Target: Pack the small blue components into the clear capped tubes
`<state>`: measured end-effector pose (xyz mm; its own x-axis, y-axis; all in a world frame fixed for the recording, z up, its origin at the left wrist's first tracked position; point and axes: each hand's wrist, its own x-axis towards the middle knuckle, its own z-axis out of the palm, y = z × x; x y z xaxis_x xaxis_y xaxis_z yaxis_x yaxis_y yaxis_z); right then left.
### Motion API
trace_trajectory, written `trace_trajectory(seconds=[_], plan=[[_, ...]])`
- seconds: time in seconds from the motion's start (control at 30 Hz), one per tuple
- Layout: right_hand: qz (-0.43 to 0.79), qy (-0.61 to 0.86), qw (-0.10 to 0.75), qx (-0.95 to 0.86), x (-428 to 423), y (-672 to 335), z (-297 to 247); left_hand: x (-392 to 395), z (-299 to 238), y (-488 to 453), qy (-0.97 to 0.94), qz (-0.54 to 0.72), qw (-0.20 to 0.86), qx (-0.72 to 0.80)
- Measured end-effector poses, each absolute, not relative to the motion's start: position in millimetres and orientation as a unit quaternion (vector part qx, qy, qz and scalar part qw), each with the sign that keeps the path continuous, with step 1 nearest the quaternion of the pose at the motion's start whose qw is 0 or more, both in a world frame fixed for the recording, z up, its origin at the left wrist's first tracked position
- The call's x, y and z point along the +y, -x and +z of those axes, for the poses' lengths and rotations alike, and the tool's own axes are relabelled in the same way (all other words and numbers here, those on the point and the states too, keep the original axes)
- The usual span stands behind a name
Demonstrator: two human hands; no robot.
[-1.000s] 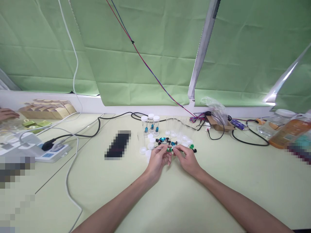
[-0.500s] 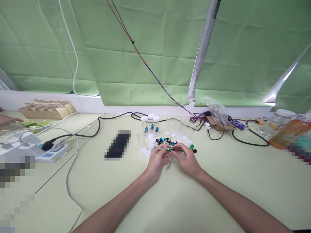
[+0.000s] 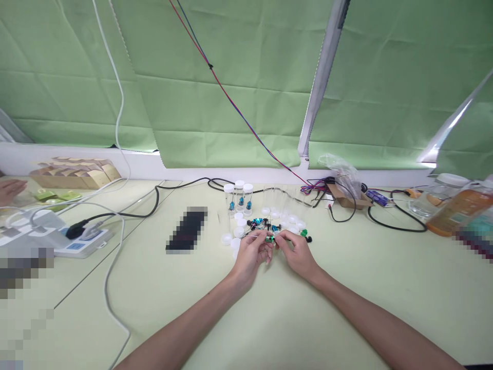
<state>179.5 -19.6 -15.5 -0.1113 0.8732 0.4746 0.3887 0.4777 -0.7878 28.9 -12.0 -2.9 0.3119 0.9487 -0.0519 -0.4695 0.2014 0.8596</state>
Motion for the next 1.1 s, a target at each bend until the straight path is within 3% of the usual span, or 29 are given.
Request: trace_trajectory(seconds=[0.23, 1.1], plan=[[0.236, 0.423, 0.522, -0.702, -20.6, -179.9, -18.9, -9.5, -2.4, -27.9, -0.379, 0.520, 0.697, 0.316], [0.246, 0.443, 0.498, -0.704, -19.4, -180.1, -18.3, -10.4, -2.9, -28.7, -0.384, 0.504, 0.707, 0.313]])
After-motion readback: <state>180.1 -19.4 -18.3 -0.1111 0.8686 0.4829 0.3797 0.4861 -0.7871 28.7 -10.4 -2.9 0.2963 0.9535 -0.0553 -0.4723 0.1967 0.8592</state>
